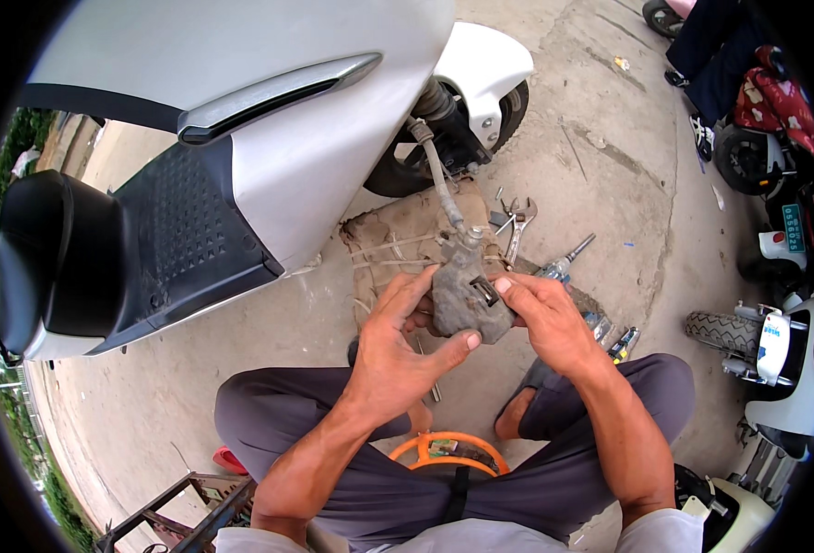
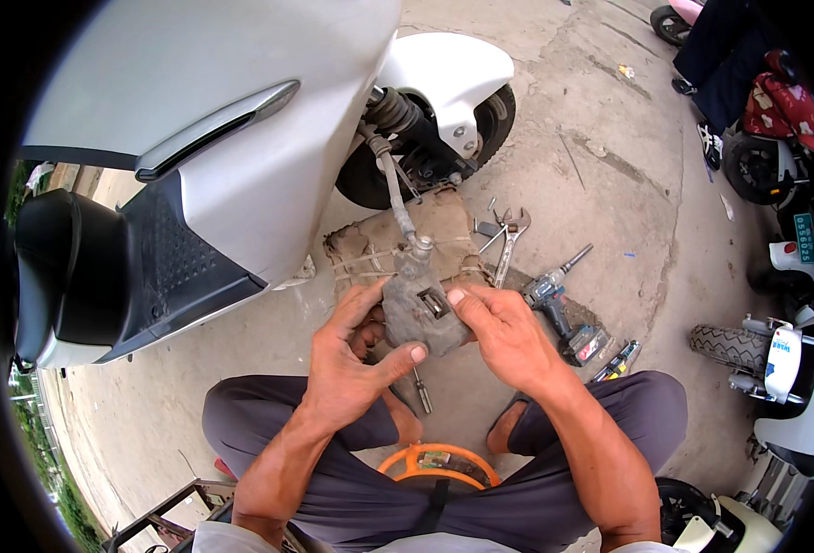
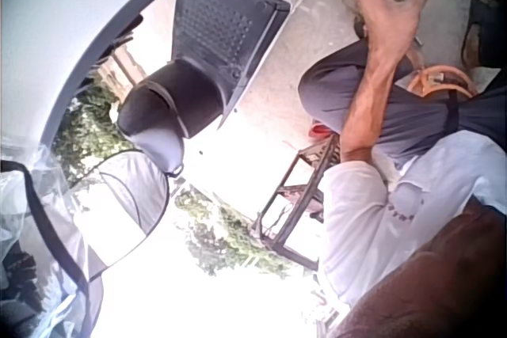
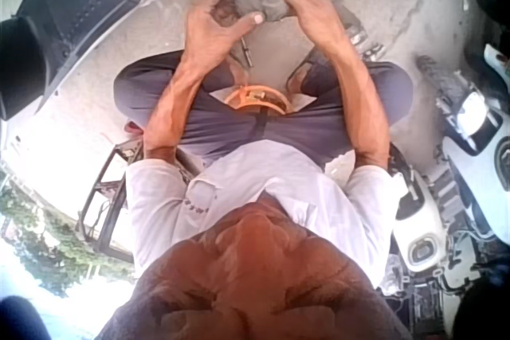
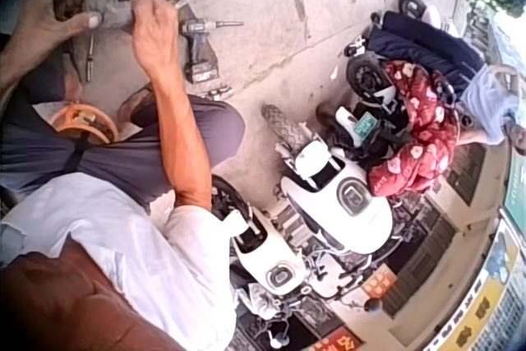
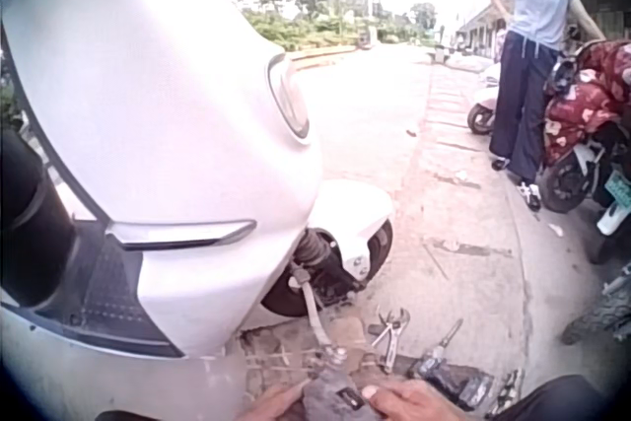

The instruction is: The person disassembles a scooter brake caliper using a screwdriver and wrench, removes the brake pads, and then reassembles the caliper. They use a hammer to tap a component into place during reassembly.

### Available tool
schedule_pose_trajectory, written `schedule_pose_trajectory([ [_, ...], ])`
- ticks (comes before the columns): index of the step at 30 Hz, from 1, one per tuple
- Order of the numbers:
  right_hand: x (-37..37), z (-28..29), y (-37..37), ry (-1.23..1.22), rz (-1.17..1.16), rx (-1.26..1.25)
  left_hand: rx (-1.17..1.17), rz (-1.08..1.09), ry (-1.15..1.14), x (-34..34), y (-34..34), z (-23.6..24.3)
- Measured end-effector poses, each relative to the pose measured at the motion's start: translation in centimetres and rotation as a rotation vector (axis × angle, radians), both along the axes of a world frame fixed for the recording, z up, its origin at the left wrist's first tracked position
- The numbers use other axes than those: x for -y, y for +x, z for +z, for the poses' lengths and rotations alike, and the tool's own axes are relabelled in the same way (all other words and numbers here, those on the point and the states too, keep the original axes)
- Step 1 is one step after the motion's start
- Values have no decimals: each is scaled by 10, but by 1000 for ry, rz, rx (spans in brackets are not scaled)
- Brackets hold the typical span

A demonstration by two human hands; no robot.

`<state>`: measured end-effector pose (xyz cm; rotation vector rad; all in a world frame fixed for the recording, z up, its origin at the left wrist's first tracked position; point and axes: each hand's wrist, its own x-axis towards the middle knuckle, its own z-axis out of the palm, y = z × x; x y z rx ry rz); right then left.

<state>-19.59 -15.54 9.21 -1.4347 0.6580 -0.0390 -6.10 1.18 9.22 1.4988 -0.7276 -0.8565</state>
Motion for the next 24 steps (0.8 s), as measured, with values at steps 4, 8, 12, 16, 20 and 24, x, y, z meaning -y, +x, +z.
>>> schedule_pose_trajectory([
  [4, -1, -6, 0, -322, -9, 75, 171, 25, 78, -2, 0, -2],
  [8, -8, 4, 0, -271, -61, 78, 347, 5, 176, -1, 1, 4],
  [12, -5, 4, -1, -302, -28, 96, 458, 14, 169, 0, -1, 4],
  [16, -3, 6, -3, -460, 18, 122, 576, -5, 170, 1, -1, 3],
  [20, -2, 15, -1, -570, 69, 113, 613, -20, 167, 2, -2, 4],
  [24, -2, 16, -2, -596, 92, 91, 639, -47, 212, 2, -3, 5],
])
